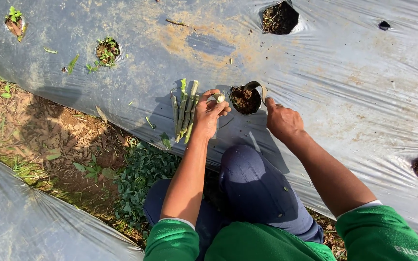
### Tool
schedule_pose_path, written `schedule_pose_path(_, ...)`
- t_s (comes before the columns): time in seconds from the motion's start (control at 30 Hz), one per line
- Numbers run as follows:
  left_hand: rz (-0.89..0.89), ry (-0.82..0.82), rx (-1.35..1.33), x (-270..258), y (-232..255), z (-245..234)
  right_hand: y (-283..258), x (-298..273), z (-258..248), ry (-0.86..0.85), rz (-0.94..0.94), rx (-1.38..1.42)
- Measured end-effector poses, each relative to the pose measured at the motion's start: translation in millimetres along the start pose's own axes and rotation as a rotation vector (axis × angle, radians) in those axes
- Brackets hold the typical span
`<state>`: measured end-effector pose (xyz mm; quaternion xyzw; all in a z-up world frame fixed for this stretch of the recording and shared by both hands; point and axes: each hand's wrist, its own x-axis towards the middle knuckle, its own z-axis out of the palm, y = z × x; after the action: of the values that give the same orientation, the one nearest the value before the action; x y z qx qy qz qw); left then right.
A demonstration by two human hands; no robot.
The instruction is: The person kneels on a plastic-covered field and uses a curved sickle to clear weeds and dig holes in the soil. They then insert sugarcane cuttings into the prepared holes and pack the soil around them.
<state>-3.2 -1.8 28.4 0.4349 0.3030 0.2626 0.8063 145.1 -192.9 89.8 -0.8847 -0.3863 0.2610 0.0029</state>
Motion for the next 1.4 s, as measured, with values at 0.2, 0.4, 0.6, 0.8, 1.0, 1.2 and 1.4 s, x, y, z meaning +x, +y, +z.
schedule_pose_path(0.2, 0.038, 0.16, 0.154, 12, -32, -13, 8, 7, 35, -0.11, 0.074, 0.091)
schedule_pose_path(0.4, 0.121, 0.138, 0.274, 2, -11, 12, 27, 13, 48, -0.094, 0.067, 0.152)
schedule_pose_path(0.6, 0.164, 0.213, 0.409, 5, -12, 7, 6, -18, 14, -0.137, 0.036, 0.08)
schedule_pose_path(0.8, 0.213, 0.289, 0.52, 8, -21, -2, 4, -17, 9, -0.094, 0.027, -0.015)
schedule_pose_path(1.0, 0.178, 0.299, 0.505, 5, -28, 0, 2, 25, 27, -0.071, 0.024, 0.039)
schedule_pose_path(1.2, 0.152, 0.33, 0.511, -2, -17, -1, -4, 23, 15, -0.085, 0.023, 0.085)
schedule_pose_path(1.4, 0.173, 0.321, 0.486, -6, -21, -6, -9, -9, -14, -0.054, -0.03, -0.008)
